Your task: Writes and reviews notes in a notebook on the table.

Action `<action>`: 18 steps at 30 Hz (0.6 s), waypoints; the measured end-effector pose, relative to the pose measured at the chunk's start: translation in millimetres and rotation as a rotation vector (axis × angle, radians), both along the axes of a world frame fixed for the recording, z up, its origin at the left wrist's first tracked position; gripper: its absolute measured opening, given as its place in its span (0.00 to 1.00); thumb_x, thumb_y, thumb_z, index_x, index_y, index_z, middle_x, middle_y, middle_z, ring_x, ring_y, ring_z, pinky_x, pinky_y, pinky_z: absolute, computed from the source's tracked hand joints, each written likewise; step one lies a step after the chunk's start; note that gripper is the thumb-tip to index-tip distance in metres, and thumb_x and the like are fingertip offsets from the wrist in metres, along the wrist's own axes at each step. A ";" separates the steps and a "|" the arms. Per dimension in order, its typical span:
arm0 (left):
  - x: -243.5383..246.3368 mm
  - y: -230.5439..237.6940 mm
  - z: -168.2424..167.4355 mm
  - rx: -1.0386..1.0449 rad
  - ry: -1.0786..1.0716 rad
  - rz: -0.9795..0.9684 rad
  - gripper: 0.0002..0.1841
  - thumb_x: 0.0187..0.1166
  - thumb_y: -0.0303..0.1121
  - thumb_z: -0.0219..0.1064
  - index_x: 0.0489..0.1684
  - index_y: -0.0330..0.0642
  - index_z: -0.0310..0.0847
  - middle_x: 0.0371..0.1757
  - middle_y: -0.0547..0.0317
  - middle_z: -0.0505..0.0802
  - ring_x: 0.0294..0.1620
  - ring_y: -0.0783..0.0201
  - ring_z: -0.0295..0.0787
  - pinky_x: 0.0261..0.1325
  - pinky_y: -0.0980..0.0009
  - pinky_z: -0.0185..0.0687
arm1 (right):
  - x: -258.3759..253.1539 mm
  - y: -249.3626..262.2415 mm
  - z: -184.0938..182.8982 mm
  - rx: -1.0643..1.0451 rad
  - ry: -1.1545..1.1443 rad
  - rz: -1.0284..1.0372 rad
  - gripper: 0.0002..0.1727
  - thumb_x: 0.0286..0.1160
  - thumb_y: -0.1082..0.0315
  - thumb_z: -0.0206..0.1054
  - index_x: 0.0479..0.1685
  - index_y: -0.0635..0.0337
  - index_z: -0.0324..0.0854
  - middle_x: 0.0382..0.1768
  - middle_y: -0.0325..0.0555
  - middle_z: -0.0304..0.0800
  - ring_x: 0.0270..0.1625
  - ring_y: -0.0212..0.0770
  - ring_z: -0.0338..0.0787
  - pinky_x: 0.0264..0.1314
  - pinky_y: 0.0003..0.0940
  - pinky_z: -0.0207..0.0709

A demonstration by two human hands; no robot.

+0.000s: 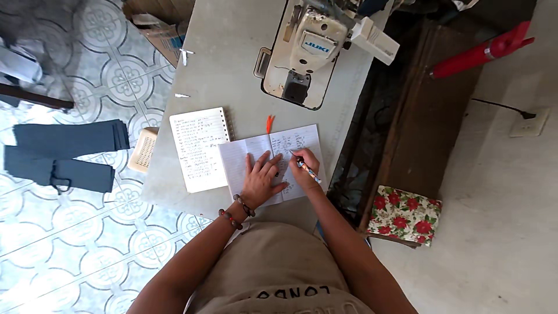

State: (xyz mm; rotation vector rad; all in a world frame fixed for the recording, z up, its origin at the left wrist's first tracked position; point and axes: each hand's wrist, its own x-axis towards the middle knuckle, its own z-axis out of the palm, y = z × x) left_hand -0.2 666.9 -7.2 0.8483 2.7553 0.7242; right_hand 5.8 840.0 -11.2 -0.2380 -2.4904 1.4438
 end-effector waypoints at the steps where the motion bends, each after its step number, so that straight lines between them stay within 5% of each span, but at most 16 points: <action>1: 0.0 -0.1 -0.2 0.001 -0.004 0.000 0.23 0.67 0.57 0.77 0.39 0.43 0.89 0.82 0.58 0.82 0.87 0.44 0.69 0.82 0.21 0.40 | 1.7 2.4 0.6 -0.054 -0.012 0.000 0.07 0.67 0.78 0.64 0.41 0.73 0.84 0.34 0.55 0.87 0.32 0.37 0.85 0.37 0.27 0.82; 4: 0.2 -0.3 -0.5 0.014 0.000 0.004 0.23 0.66 0.56 0.77 0.37 0.42 0.88 0.81 0.57 0.83 0.87 0.43 0.69 0.82 0.21 0.41 | 5.8 14.2 3.1 -0.260 -0.063 -0.025 0.12 0.79 0.72 0.60 0.56 0.68 0.78 0.42 0.49 0.86 0.38 0.31 0.86 0.42 0.26 0.83; 7: 0.4 0.1 0.1 0.018 0.009 0.005 0.23 0.65 0.56 0.78 0.36 0.42 0.88 0.81 0.57 0.83 0.87 0.43 0.69 0.82 0.21 0.41 | 5.1 16.3 4.2 -0.292 -0.059 -0.041 0.15 0.84 0.69 0.55 0.60 0.68 0.78 0.46 0.50 0.87 0.43 0.31 0.88 0.48 0.28 0.84; 13: 0.0 -1.0 0.6 0.012 -0.003 0.002 0.23 0.66 0.56 0.77 0.37 0.43 0.89 0.81 0.58 0.82 0.87 0.44 0.69 0.83 0.23 0.40 | 3.7 3.1 -1.2 -0.071 0.039 0.000 0.11 0.68 0.78 0.64 0.45 0.75 0.85 0.37 0.57 0.88 0.33 0.36 0.86 0.39 0.25 0.82; 18: 0.9 -0.2 -2.3 0.015 0.017 0.006 0.23 0.66 0.57 0.77 0.36 0.43 0.88 0.81 0.58 0.83 0.87 0.44 0.69 0.83 0.23 0.40 | 3.3 2.6 -1.3 -0.060 0.021 0.023 0.09 0.64 0.79 0.64 0.39 0.75 0.85 0.35 0.56 0.87 0.32 0.37 0.85 0.37 0.25 0.82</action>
